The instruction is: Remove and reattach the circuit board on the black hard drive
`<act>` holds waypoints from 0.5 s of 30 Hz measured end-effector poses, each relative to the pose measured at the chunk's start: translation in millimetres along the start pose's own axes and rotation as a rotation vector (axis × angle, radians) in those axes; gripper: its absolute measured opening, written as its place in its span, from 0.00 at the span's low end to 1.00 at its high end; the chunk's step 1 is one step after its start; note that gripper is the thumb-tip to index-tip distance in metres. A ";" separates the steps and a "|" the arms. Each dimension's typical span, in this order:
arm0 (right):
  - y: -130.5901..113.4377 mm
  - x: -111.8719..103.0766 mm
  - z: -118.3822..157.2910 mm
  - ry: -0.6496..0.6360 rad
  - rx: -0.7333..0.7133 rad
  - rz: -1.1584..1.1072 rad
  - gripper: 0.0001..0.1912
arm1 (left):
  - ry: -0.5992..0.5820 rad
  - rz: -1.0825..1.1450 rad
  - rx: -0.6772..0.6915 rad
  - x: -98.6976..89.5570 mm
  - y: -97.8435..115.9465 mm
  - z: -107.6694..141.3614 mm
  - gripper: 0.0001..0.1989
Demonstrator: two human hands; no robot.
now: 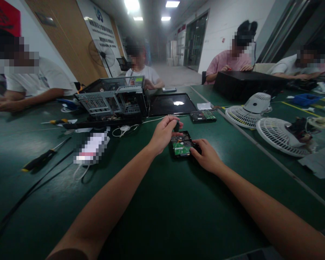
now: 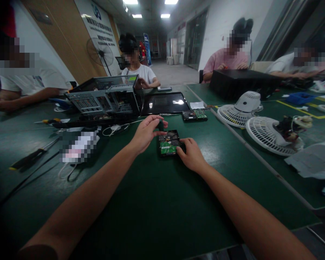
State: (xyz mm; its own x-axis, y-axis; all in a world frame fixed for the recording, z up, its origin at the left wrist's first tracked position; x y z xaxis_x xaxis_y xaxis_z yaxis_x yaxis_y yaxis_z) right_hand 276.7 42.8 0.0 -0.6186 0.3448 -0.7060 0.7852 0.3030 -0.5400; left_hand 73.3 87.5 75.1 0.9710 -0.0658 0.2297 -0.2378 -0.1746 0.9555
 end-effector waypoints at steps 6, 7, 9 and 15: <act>0.7 0.6 -0.4 -0.002 -0.006 -0.013 0.19 | -0.072 -0.034 0.101 -0.9 -5.1 0.6 0.10; 0.5 0.8 -0.5 -0.001 -0.006 -0.017 0.19 | -0.077 -0.050 0.115 -1.3 -6.0 0.6 0.11; 0.2 0.5 -1.1 0.013 0.007 -0.031 0.18 | -0.076 -0.093 0.132 -2.0 -7.3 0.5 0.11; -6.7 -21.2 -7.1 0.290 0.149 -0.182 0.17 | -0.050 -0.165 0.151 -3.4 -7.7 -0.9 0.11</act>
State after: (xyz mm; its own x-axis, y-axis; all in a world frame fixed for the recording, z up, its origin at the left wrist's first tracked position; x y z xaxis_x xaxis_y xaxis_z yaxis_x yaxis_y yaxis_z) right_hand 284.4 39.8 21.9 -0.7141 0.5407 -0.4446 0.6437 0.2577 -0.7206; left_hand 71.9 90.0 67.1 0.9957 -0.0721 0.0590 -0.0798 -0.3318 0.9400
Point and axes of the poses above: each hand's wrist, its own z-axis away from the middle knuckle, its own x-axis out of the palm, y = z × x, the point moved 2 cm from there along -z, towards the middle knuckle, and after that the axes turned 11 degrees about y, right-handed, at the moved point
